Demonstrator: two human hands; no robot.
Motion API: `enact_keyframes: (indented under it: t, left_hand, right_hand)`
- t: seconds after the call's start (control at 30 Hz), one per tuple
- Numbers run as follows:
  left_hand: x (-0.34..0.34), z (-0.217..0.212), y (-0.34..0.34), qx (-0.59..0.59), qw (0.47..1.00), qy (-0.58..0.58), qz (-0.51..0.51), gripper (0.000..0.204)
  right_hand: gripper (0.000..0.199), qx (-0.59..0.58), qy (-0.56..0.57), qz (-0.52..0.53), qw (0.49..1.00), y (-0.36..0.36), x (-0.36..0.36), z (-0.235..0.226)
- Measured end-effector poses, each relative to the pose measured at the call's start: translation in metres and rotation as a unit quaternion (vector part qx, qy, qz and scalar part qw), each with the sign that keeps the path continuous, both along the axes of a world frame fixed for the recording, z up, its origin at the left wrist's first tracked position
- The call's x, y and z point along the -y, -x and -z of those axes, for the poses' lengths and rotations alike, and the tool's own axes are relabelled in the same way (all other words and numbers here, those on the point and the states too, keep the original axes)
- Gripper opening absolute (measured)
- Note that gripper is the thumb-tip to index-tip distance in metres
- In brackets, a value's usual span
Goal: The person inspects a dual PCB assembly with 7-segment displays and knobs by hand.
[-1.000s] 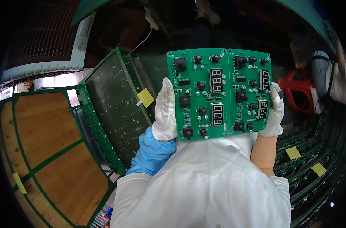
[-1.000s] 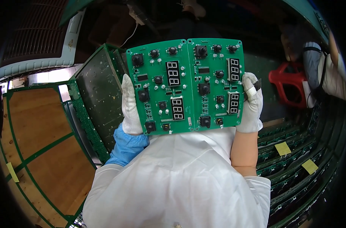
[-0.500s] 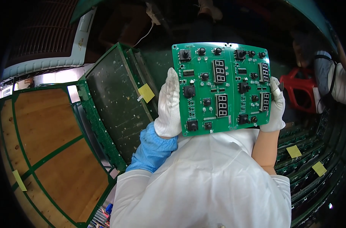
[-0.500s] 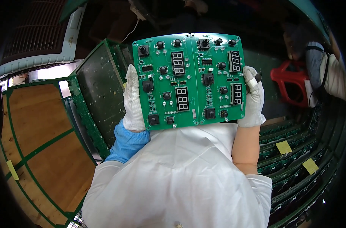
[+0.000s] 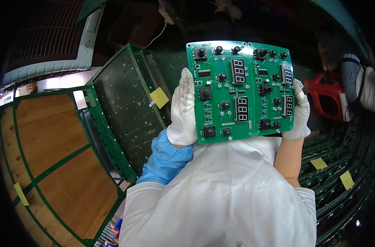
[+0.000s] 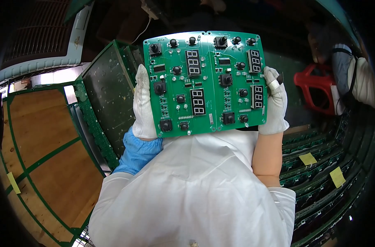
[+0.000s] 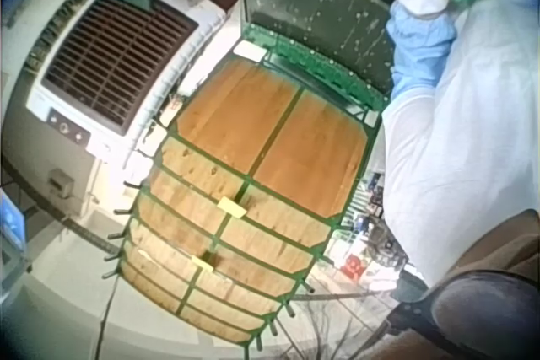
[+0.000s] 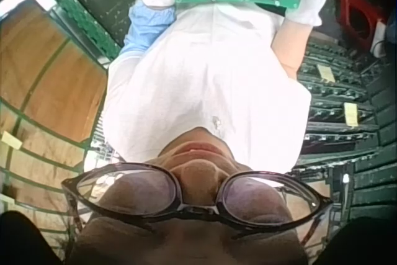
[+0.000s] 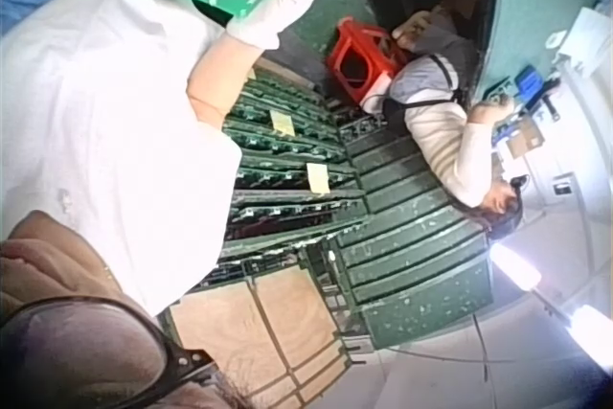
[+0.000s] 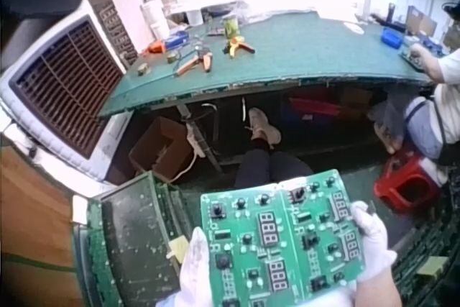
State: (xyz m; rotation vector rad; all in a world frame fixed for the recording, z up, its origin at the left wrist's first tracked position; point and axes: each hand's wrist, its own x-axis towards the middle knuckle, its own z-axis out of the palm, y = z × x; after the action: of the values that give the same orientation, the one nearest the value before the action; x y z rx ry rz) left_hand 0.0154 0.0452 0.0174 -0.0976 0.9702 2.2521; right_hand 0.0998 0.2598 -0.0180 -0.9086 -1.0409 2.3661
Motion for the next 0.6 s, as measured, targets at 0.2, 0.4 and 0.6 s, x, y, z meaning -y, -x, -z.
enact_keyframes:
  t: [0.2,0.4,0.6]
  left_hand:
    - [0.003,0.006,-0.003,-0.112,0.985,0.128,-0.007,0.053]
    - [0.003,0.027,-0.002,-0.308,0.871,0.383,0.003,0.053]
    - [0.002,0.026,0.002,0.078,0.996,0.039,0.007,0.068]
  right_hand:
    - [0.013,0.002,0.009,-0.010,1.000,-0.001,-0.001,0.004]
    - [0.011,0.019,0.023,-0.025,0.999,-0.002,-0.004,0.014]
    - [0.013,0.032,0.069,-0.030,0.997,0.004,-0.005,0.020]
